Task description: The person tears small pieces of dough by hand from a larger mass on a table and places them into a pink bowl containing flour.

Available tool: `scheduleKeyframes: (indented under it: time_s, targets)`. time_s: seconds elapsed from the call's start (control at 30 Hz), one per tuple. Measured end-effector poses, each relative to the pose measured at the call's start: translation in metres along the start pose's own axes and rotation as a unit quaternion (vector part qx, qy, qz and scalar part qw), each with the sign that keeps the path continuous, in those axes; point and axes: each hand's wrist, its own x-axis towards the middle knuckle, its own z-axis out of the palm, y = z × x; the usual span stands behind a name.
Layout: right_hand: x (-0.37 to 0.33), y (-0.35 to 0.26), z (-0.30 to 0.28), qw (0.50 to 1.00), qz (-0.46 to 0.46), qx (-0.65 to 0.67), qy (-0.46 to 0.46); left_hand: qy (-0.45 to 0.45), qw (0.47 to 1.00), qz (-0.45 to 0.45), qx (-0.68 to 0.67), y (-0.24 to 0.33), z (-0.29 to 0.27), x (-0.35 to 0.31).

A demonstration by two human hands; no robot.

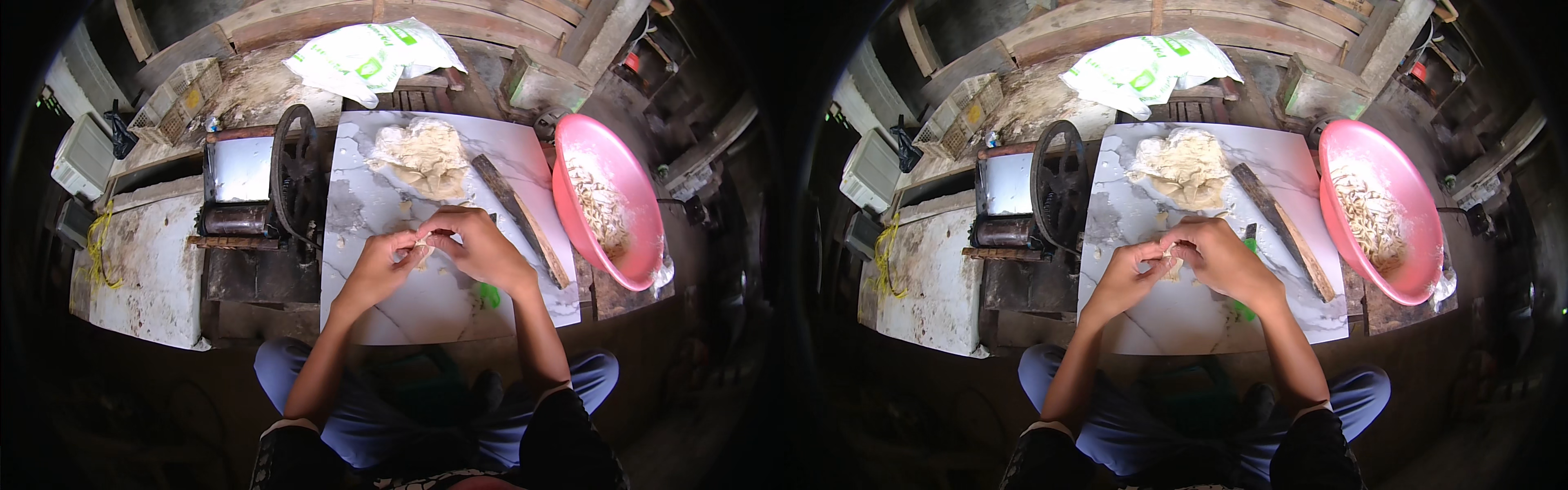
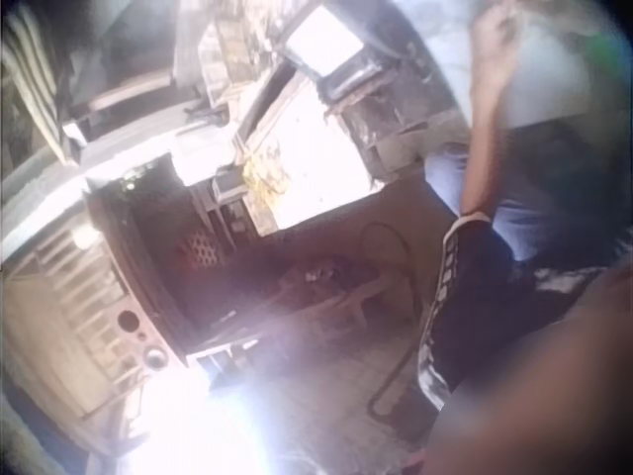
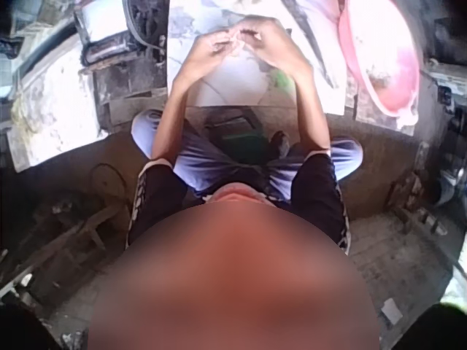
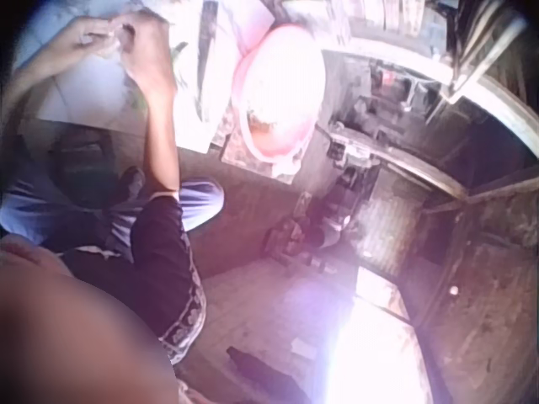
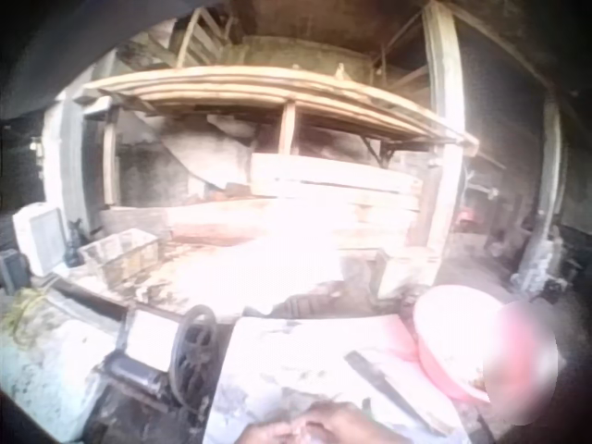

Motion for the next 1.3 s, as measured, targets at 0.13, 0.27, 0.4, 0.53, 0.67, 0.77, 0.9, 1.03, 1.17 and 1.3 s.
scheduleKeyframes:
  time_s: [0.13,0.27,0.4,0.53,0.67,0.77,0.9,1.03,1.17,1.3]
  targets:
    - [-0.002,-0.004,-0.006,0.999,-0.018,0.021,0.045,-0.017,0.999,0.031,-0.035,-0.010,0.002,0.006]
    - [-0.010,-0.012,-0.016,0.993,0.021,0.053,0.103,-0.013,0.977,0.023,-0.212,0.001,0.009,0.007]
    - [-0.026,0.008,-0.016,0.992,0.016,0.043,0.121,0.003,0.969,-0.022,-0.246,0.006,0.014,0.011]
    - [-0.039,0.017,-0.012,0.994,0.033,0.073,0.072,0.003,0.966,-0.020,-0.256,0.005,0.020,0.010]
    - [-0.044,0.010,-0.006,0.992,0.048,0.089,0.072,0.010,0.968,0.021,-0.251,0.000,0.027,0.006]
    - [-0.046,0.003,-0.006,0.988,0.086,0.094,0.090,0.019,0.969,0.031,-0.244,-0.003,0.028,0.002]
    - [-0.048,0.006,-0.001,0.988,0.017,0.062,0.138,0.031,0.969,0.026,-0.244,0.001,0.025,-0.003]
    - [-0.048,0.006,0.000,0.981,-0.033,-0.042,0.188,0.051,0.976,0.046,-0.208,0.007,0.025,-0.003]
    - [-0.050,0.002,-0.008,0.981,-0.020,-0.029,0.189,0.053,0.984,0.055,-0.163,0.014,0.023,-0.002]
    - [-0.049,-0.010,-0.020,0.968,0.023,0.042,0.247,0.042,0.983,0.082,-0.155,0.028,0.024,0.004]
